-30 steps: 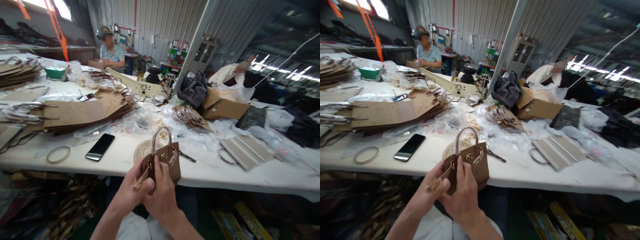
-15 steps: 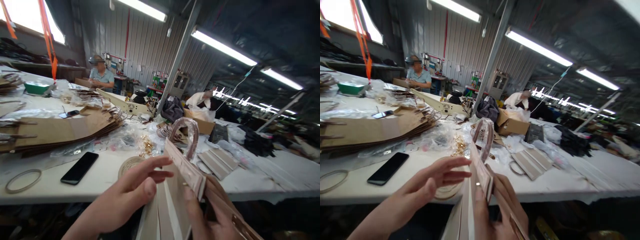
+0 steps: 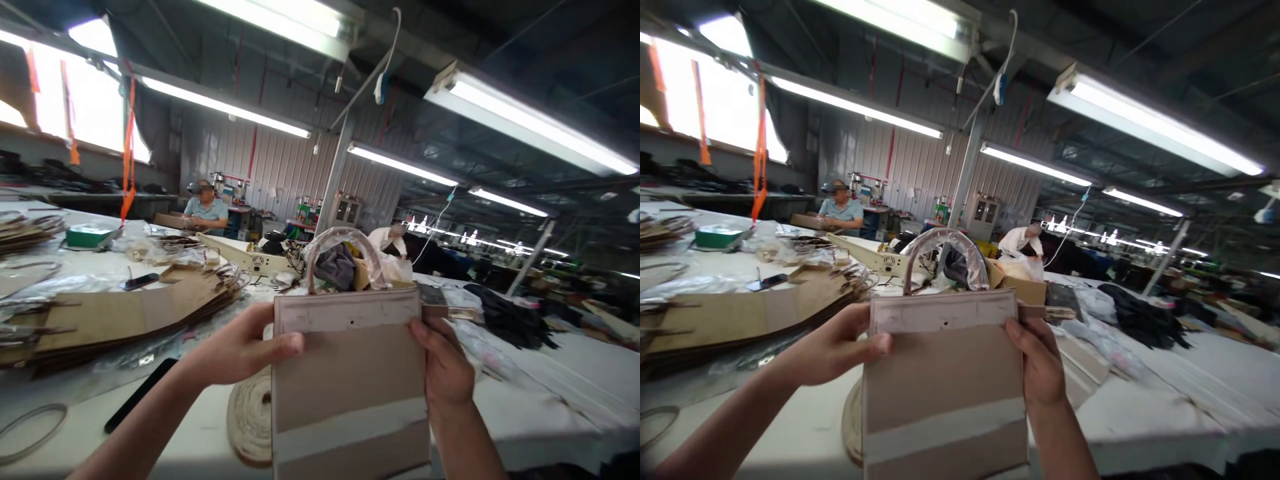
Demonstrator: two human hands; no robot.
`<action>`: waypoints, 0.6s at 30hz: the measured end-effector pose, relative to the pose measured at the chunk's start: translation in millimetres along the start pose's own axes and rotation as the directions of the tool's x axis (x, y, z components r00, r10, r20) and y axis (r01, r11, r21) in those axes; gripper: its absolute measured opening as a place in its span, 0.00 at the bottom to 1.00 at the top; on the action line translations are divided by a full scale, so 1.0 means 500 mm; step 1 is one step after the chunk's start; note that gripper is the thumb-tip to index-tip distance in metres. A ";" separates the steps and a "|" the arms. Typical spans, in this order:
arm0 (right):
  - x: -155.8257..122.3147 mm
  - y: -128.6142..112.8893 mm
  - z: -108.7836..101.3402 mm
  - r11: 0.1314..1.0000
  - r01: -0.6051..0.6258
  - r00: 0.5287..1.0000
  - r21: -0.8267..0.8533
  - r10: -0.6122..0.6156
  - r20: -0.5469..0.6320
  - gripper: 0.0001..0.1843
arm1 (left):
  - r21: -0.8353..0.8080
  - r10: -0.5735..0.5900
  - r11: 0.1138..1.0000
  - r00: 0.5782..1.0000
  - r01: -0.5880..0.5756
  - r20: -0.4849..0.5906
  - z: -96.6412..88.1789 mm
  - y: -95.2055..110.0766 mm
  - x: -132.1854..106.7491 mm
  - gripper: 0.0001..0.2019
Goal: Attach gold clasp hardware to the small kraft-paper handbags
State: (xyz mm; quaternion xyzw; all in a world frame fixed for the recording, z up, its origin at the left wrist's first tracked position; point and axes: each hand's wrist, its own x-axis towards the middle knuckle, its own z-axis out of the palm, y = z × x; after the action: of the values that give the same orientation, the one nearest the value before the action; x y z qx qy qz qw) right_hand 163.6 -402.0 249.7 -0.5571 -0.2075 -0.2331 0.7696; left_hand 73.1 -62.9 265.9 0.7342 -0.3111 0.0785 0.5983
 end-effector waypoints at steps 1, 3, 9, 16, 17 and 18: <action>-0.004 0.015 0.005 0.999 -0.051 0.998 0.008 0.051 0.043 0.13 | 0.002 0.008 1.000 1.000 -0.008 0.026 0.007 0.010 -0.013 0.24; -0.018 0.045 0.015 0.990 -0.143 0.980 0.003 0.141 0.138 0.18 | 0.061 0.036 0.997 0.999 -0.037 0.006 0.016 0.023 -0.044 0.19; -0.072 0.123 0.020 0.945 -0.310 0.857 -0.099 0.323 0.401 0.22 | 0.307 -0.108 0.939 0.981 0.154 -0.162 0.022 -0.008 -0.177 0.13; -0.155 0.204 -0.010 0.830 -0.395 0.572 -0.394 0.557 0.601 0.14 | -0.194 -0.535 0.844 0.814 0.500 -0.226 0.114 -0.147 -0.321 0.17; -0.170 0.216 -0.011 0.803 -0.420 0.539 -0.422 0.595 0.596 0.14 | -0.303 -0.573 0.812 0.782 0.499 -0.246 0.133 -0.170 -0.331 0.18; -0.185 0.230 -0.011 0.776 -0.444 0.514 -0.448 0.630 0.582 0.16 | -0.382 -0.608 0.780 0.746 0.495 -0.274 0.149 -0.193 -0.339 0.19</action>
State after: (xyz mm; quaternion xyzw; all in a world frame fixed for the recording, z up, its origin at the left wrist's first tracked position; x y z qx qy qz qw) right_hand 157.3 -364.3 107.2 -0.7274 -0.2707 0.2265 0.5884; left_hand -27.4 -61.6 83.0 0.6692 0.0374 -0.0080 0.7421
